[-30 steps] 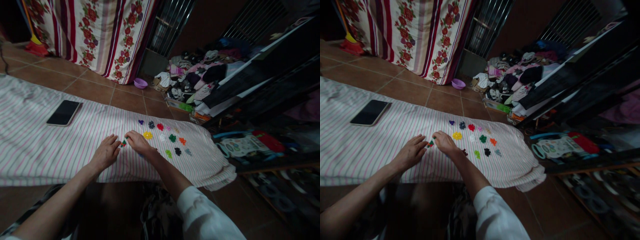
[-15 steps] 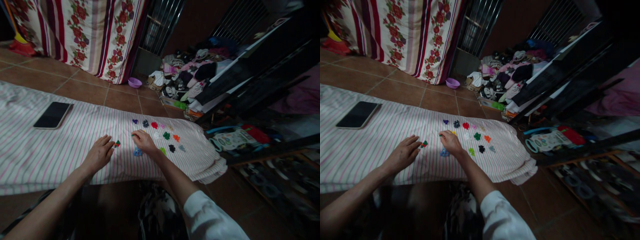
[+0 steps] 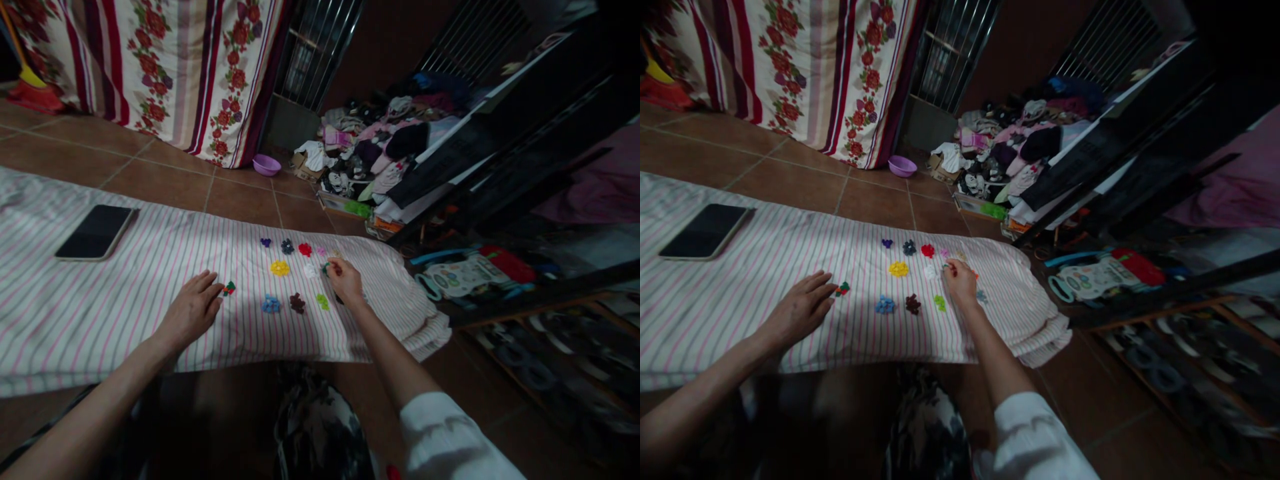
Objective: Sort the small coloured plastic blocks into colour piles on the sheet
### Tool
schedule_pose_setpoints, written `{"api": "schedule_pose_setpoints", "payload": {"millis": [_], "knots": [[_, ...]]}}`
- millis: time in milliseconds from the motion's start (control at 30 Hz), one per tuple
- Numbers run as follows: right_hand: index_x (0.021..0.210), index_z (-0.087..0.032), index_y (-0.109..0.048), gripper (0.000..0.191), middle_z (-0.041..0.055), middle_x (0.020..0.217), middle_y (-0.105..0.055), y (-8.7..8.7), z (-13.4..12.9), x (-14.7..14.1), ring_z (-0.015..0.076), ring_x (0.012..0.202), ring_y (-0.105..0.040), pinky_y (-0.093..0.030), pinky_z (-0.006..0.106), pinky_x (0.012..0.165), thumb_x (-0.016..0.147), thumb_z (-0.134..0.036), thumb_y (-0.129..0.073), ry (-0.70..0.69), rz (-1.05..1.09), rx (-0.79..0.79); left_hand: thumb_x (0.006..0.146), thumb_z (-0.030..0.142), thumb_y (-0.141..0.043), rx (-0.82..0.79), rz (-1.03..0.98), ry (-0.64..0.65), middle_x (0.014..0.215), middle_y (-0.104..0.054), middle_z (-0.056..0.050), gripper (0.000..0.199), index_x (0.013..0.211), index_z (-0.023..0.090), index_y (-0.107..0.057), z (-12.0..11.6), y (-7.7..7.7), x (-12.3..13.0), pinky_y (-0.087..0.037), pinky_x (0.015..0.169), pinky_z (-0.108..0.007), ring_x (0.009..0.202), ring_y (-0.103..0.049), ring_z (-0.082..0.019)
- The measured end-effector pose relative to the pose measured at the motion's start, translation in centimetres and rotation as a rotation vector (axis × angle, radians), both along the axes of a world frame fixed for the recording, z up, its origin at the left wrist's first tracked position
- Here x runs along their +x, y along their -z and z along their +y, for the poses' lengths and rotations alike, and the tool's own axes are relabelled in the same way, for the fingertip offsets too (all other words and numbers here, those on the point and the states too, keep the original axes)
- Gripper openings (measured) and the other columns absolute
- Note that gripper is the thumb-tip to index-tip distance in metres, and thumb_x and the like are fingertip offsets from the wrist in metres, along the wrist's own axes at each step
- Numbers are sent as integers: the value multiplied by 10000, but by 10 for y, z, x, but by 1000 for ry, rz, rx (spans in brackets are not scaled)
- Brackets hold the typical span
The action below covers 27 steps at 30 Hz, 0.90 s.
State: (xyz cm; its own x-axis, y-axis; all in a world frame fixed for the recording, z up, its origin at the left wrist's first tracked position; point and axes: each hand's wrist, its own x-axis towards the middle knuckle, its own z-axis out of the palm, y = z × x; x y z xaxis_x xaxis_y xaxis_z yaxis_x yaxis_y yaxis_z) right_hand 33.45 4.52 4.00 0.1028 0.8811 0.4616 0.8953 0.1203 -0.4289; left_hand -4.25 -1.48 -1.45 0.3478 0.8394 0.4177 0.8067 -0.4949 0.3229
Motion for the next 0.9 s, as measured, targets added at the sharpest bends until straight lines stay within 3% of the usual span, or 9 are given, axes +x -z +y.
{"api": "schedule_pose_setpoints", "payload": {"millis": [100, 233, 567, 900], "knots": [[874, -185, -670, 226, 55, 806, -677, 2, -1, 17, 177, 696, -605, -487, 314, 728, 767, -267, -488, 54, -18, -33, 904, 303, -386, 4, 6, 8, 1261, -579, -176, 368, 1099, 119, -638, 1, 0, -1, -400, 1048, -512, 1263, -462, -337], [850, -192, -666, 198, 53, 819, -669, 8, -1, 26, 177, 720, -603, -482, 314, 742, 780, -246, -488, 23, -79, -67, 902, 306, -395, 8, -6, 17, 1253, -583, -179, 363, 1093, 116, -638, 2, 2, -1, -400, 1049, -508, 1259, -465, -332], [818, -209, -714, 193, 99, 1087, -583, 20, 4, 17, 257, 1042, -471, -418, 404, 914, 787, -168, -528, -25, -368, -56, 907, 325, -392, 9, -35, 17, 1255, -586, -165, 354, 1088, 140, -634, 1, 1, -1, -405, 1043, -523, 1259, -466, -325], [857, -192, -721, 223, 107, 1097, -583, 27, 2, 19, 266, 1064, -445, -379, 425, 972, 767, -132, -525, -30, -417, -42, 915, 320, -387, 29, -9, 21, 1245, -585, -172, 363, 1092, 120, -633, 1, 0, -1, -407, 1045, -500, 1252, -472, -322]]}}
